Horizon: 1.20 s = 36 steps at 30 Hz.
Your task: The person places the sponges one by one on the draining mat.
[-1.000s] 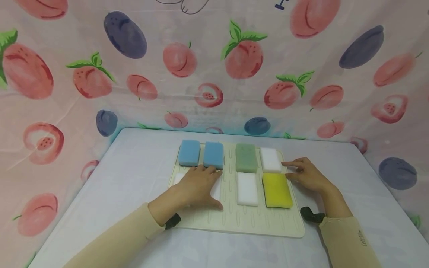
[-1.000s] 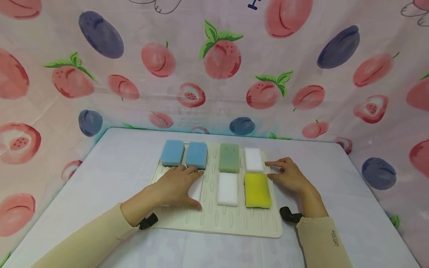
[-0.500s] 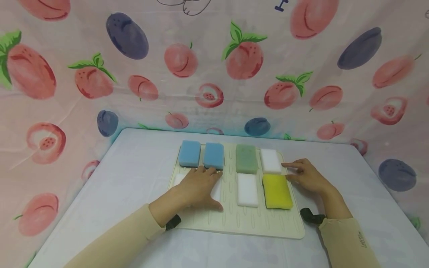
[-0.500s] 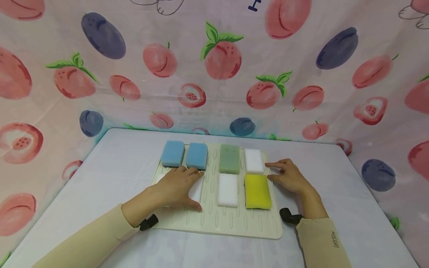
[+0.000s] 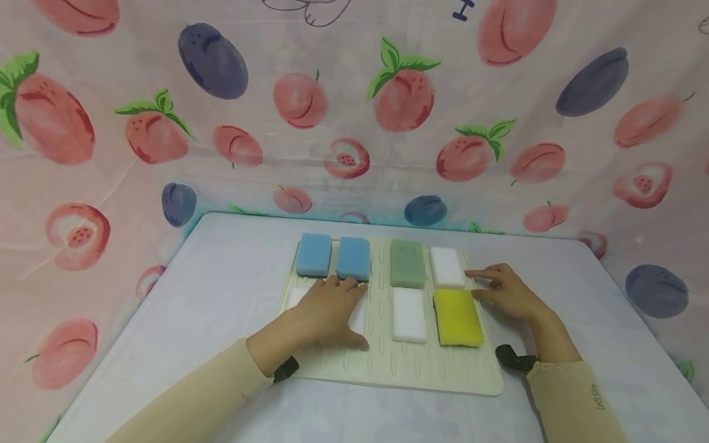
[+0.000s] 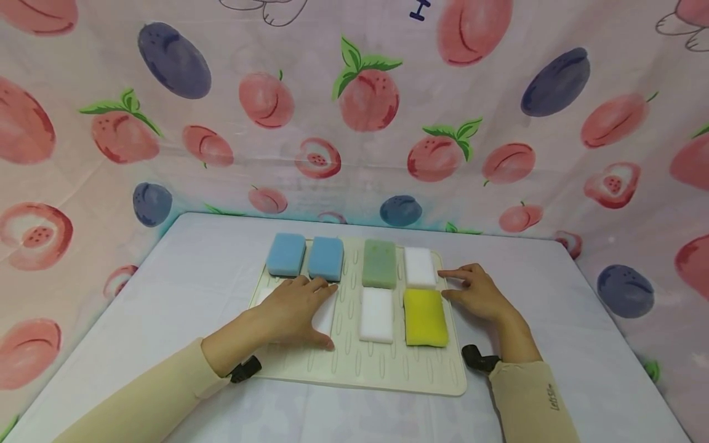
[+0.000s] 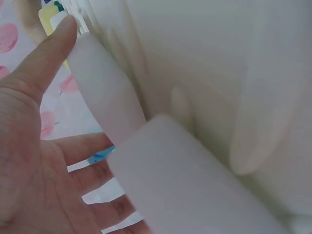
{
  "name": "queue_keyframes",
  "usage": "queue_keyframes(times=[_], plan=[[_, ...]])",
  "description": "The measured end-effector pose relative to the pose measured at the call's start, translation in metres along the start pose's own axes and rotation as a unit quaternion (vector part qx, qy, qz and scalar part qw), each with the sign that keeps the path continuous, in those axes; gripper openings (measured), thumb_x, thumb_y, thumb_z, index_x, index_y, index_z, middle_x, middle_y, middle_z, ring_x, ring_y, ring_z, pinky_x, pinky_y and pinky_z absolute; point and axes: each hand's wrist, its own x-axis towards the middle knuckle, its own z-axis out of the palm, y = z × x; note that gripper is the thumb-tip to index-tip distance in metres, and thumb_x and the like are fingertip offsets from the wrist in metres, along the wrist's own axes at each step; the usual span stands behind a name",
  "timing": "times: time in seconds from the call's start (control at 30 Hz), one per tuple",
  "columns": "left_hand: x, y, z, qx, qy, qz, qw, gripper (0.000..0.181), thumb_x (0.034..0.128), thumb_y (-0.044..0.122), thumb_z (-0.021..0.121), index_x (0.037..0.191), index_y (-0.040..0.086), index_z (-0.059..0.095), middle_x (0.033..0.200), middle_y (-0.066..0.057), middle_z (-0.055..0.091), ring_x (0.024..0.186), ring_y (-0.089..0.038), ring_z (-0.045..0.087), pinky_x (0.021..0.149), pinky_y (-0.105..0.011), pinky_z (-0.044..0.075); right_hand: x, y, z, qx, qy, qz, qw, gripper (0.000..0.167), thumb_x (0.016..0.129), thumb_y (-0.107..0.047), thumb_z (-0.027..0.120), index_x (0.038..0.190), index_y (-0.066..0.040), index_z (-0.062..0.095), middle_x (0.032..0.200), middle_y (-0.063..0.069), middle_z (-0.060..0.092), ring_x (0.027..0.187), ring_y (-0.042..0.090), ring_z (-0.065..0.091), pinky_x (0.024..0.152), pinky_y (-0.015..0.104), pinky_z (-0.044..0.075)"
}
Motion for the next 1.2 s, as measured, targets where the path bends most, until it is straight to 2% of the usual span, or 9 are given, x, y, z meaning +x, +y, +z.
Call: queue_keyframes(times=[0.47, 0.57, 0.73, 0.9, 1.03, 1.1, 1.2], plan=[[-0.001, -0.002, -0.001, -0.025, 0.013, 0.004, 0.9996, 0.112, 0.0718, 0.080, 0.076, 0.159, 0.017, 0.043, 0.157, -0.006, 0.048, 0.140, -0.037, 0.048, 0.113, -0.057, 0.041, 0.003, 0.006, 0.001, 0.003, -0.002, 0.004, 1.0000, 0.051, 0.095, -0.026, 0.072, 0.143, -0.011, 0.063, 0.143, 0.026, 0.040, 0.121, 0.043, 0.045, 0.099, 0.064, 0.044], [-0.002, -0.004, -0.002, -0.028, 0.023, 0.005, 0.9993, 0.111, 0.0728, 0.082, 0.073, 0.159, 0.020, 0.043, 0.158, -0.005, 0.048, 0.142, -0.037, 0.047, 0.113, -0.057, 0.041, 0.004, 0.008, 0.002, 0.003, -0.001, 0.000, 1.0000, 0.050, 0.096, -0.025, 0.072, 0.143, -0.011, 0.063, 0.142, 0.025, 0.041, 0.120, 0.042, 0.045, 0.099, 0.062, 0.044], [-0.001, -0.010, -0.005, -0.038, 0.045, 0.013, 0.9982, 0.102, 0.0776, 0.082, 0.067, 0.157, 0.022, 0.046, 0.156, -0.003, 0.051, 0.141, -0.034, 0.049, 0.113, -0.056, 0.043, 0.004, 0.007, 0.001, 0.001, -0.001, 0.002, 1.0000, 0.050, 0.097, -0.026, 0.071, 0.145, -0.013, 0.062, 0.140, 0.024, 0.043, 0.120, 0.041, 0.046, 0.097, 0.058, 0.046], [0.000, -0.019, -0.007, -0.053, 0.062, 0.018, 0.9965, 0.092, 0.0855, 0.079, 0.062, 0.156, 0.020, 0.048, 0.153, -0.003, 0.053, 0.142, -0.033, 0.050, 0.112, -0.055, 0.045, 0.007, 0.009, 0.001, -0.013, 0.017, -0.014, 0.9997, 0.050, 0.101, -0.028, 0.067, 0.147, -0.011, 0.059, 0.136, 0.023, 0.050, 0.116, 0.037, 0.051, 0.092, 0.050, 0.048], [0.002, -0.027, -0.008, -0.053, 0.085, 0.023, 0.9947, 0.090, 0.0908, 0.077, 0.056, 0.157, 0.017, 0.046, 0.156, -0.006, 0.050, 0.144, -0.035, 0.047, 0.114, -0.053, 0.044, 0.008, 0.011, -0.001, -0.009, 0.039, -0.012, 0.9991, 0.055, 0.107, -0.039, 0.056, 0.155, -0.011, 0.049, 0.141, 0.024, 0.050, 0.123, 0.041, 0.051, 0.100, 0.061, 0.046], [0.002, -0.032, -0.010, -0.052, 0.089, 0.021, 0.9944, 0.090, 0.0927, 0.076, 0.054, 0.159, 0.016, 0.042, 0.160, -0.008, 0.046, 0.148, -0.036, 0.043, 0.118, -0.053, 0.040, 0.007, 0.010, -0.003, 0.004, 0.050, -0.006, 0.9987, 0.060, 0.108, -0.045, 0.050, 0.158, -0.013, 0.043, 0.146, 0.025, 0.047, 0.129, 0.045, 0.048, 0.105, 0.067, 0.042], [0.003, -0.041, -0.013, -0.053, 0.099, 0.020, 0.9935, 0.090, 0.0947, 0.074, 0.053, 0.161, 0.014, 0.039, 0.164, -0.010, 0.040, 0.151, -0.037, 0.038, 0.123, -0.054, 0.033, 0.005, 0.007, -0.006, 0.027, 0.060, -0.014, 0.9977, 0.064, 0.109, -0.047, 0.048, 0.162, -0.012, 0.036, 0.154, 0.028, 0.039, 0.138, 0.050, 0.041, 0.109, 0.073, 0.036]])
